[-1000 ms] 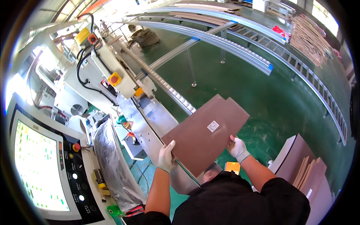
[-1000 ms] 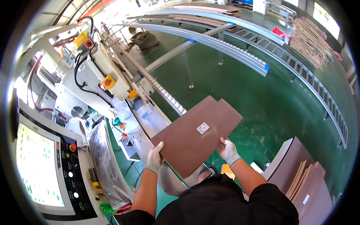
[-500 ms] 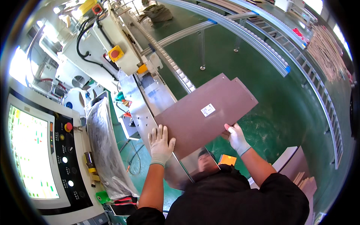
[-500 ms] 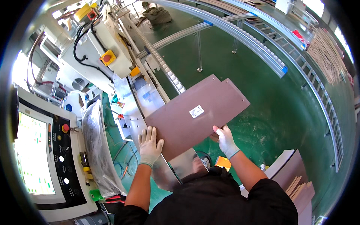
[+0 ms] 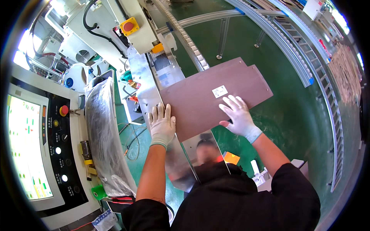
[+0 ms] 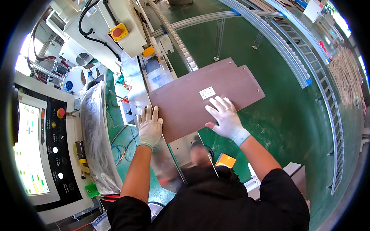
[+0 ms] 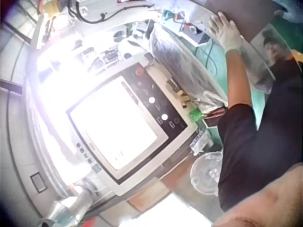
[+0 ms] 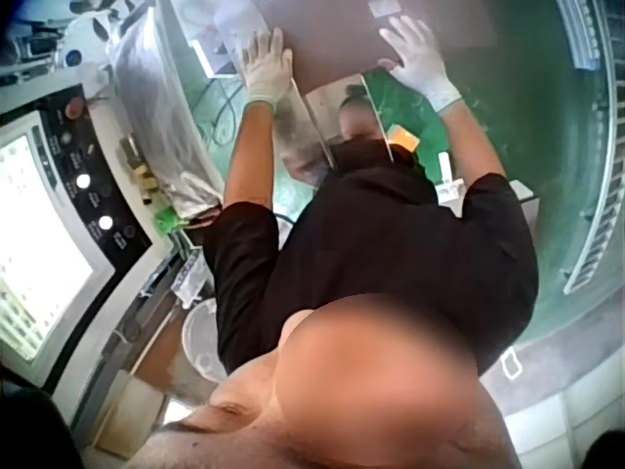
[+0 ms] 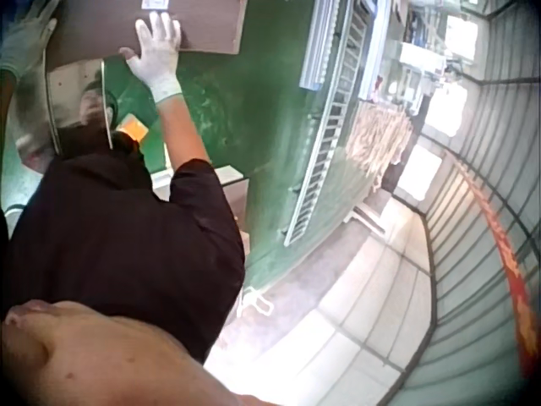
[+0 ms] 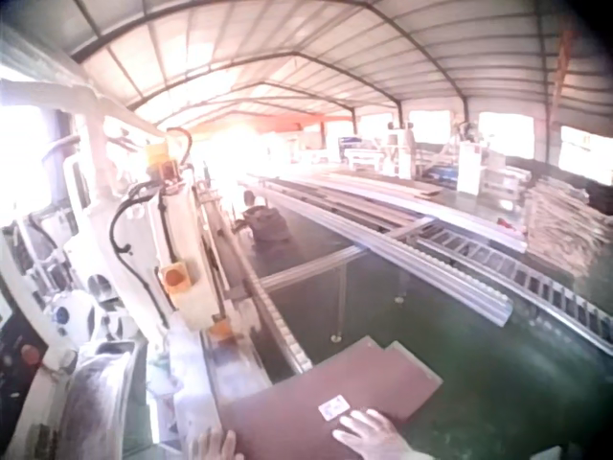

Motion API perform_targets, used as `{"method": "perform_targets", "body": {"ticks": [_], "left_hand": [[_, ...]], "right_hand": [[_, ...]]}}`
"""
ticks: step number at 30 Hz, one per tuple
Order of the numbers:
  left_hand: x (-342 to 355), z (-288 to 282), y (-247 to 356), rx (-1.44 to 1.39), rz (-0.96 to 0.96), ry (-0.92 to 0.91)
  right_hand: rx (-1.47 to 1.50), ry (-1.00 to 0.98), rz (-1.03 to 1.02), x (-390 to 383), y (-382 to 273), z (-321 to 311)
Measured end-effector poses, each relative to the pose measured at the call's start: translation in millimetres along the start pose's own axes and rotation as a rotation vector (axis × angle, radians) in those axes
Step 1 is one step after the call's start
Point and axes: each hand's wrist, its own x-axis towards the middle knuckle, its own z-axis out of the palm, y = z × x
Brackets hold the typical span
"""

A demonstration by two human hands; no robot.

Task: The person feeds wooden boards into an edge-banding machine, threads an edge-banding strip into the machine feeder, continues running boards through the machine, and stacks the finished boards onto a table by hand.

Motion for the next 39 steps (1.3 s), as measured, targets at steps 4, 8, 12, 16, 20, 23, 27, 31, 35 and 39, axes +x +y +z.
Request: {"method": "perform_targets", "body": {"ticks": [4,8,12,16,20,23,27,31,35,39], "left_hand": [[16,3,-3,-0.010,-0.014,0.032],[36,4,-10,-0.005,-0.029,0.073],[51,6,-12,-0.011,-0.074,0.099],[56,-4,-7,-0.024,-0.075,0.089],[59,-1,-9,-0.045,-0.071,0.112],[63,-5,-8,-0.061,-0.089,0.115],[79,0,-9,-0.048,-0.094,0.142],[91,1,-7,-0.116,-0.125,0.163],[92,0,-6,-0.165,-0.146,0.185],[92,1,-8,-0.178,-0.152,0.167]], "right_hand": [[-0.126,-0.126,-0.036,18,4,25],[-0.115,-0.114,-0.055,43,8,29],[-0.099,-0.090,-0.069,66,15,45],[-0.092,-0.075,-0.101,97,24,57],[-0.101,-0.060,-0.122,131,38,72],[-0.110,-0.052,-0.144,156,44,79],[-0.079,-0.041,-0.149,187,51,93],[-0.112,-0.034,-0.159,223,63,109],[-0.164,-0.036,-0.172,272,79,126],[-0.214,-0.001,-0.179,315,93,148]]}}
